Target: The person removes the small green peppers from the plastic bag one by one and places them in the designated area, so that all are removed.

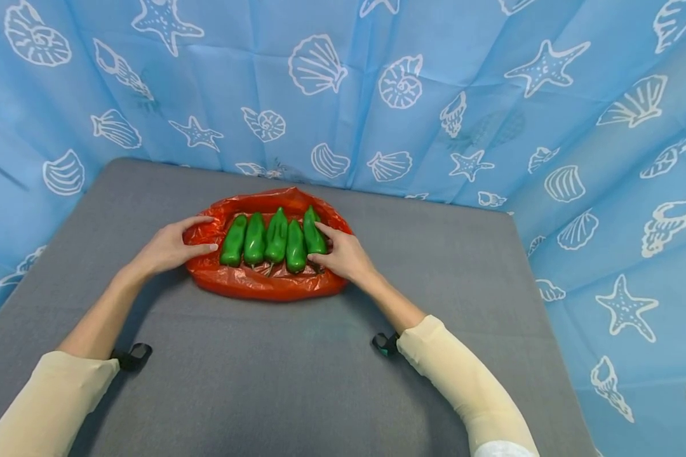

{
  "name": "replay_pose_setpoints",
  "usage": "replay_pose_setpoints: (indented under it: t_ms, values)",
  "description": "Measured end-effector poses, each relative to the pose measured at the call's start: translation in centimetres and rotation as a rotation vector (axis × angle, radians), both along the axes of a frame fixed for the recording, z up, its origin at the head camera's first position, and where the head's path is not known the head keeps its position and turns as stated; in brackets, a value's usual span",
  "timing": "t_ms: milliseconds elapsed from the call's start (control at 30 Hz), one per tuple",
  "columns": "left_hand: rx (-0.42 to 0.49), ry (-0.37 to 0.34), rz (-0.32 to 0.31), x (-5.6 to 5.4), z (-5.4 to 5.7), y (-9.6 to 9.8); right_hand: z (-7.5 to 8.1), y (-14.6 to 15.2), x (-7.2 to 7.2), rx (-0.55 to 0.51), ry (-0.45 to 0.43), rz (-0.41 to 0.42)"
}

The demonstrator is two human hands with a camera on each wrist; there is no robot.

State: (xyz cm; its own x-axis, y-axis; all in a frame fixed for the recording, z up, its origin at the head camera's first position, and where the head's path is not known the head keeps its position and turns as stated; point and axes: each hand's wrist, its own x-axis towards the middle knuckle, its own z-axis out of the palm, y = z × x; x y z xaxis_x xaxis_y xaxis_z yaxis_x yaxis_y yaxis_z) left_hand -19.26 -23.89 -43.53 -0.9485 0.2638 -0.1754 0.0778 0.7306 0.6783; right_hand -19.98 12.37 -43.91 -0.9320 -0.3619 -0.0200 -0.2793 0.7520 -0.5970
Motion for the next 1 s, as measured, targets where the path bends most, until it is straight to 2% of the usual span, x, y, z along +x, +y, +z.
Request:
replay_pose_setpoints:
  t_ms: [333, 700, 1000]
  values:
    - [0.026, 0.017, 0.019, -0.06, -0.03, -0.01, -0.30, -0.27, -0.11, 0.005, 0.028, -0.033]
    - [0.032, -0.001, 0.010, -0.12, -0.23, 0.06, -0.24, -0.10, 0.06, -0.058, -0.034, -0.085]
    - [0.021, -0.038, -0.003, -0.11, -0.04, -0.12, -0.25, 0.27, -0.02, -0.104, -0.047, -0.068]
